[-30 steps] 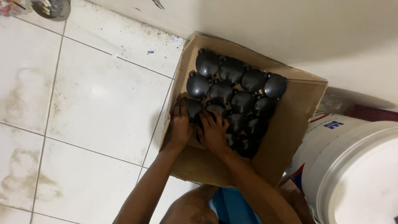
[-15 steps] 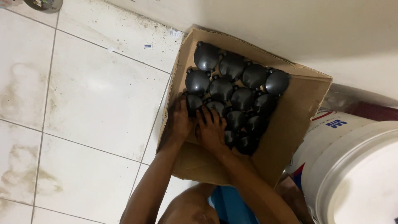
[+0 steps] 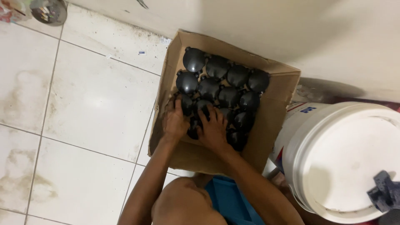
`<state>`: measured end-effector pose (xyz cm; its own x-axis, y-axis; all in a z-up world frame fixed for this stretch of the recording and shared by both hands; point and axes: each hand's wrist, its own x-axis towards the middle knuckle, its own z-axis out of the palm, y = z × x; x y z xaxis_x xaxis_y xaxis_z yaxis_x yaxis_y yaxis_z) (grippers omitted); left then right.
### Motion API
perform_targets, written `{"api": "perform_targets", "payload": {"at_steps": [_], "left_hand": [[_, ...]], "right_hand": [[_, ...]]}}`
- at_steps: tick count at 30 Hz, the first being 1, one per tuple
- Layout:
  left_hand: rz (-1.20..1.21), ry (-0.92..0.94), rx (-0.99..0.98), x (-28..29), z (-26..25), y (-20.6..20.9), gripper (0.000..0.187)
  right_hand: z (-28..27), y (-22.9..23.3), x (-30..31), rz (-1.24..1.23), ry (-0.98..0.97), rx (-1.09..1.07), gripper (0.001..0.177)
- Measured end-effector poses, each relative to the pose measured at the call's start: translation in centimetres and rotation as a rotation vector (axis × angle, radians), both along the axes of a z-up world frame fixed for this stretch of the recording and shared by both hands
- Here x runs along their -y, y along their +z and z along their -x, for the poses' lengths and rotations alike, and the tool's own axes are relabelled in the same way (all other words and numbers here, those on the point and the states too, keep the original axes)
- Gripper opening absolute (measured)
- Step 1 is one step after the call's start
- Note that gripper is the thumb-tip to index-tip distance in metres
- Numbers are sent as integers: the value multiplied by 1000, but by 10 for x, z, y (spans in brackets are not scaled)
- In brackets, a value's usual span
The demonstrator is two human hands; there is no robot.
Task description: Cleaning black plastic components with a cloth and sorting them into a box
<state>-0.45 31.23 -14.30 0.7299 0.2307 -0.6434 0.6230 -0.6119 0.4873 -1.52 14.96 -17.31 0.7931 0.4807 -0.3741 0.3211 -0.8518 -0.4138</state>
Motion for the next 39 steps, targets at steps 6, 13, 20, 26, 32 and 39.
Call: {"api": "perform_targets", "payload": {"at_steps": [6,13,20,26,32,39], "left_hand": [[168,-181,144,22,-18,64,79],[176,-419,403,71,-50,189,80],[237,-715,484,162,-47,273,73],[219,-893,469,237,-37,289,75],[184,-1063,394,292,-25,316,79],[-142,-1361,274,351,-33,340,84]], "right_hand": [[-15,53,25,-348,-168,204,51],[-31,157,80,-551,-217,490,51],[-18,218,172,-573,-325,631,47],[1,235,250,-389,-396,615,48],[27,261,314,-288,-474,494,42],[50,269,382,-135,-465,488,39]]}}
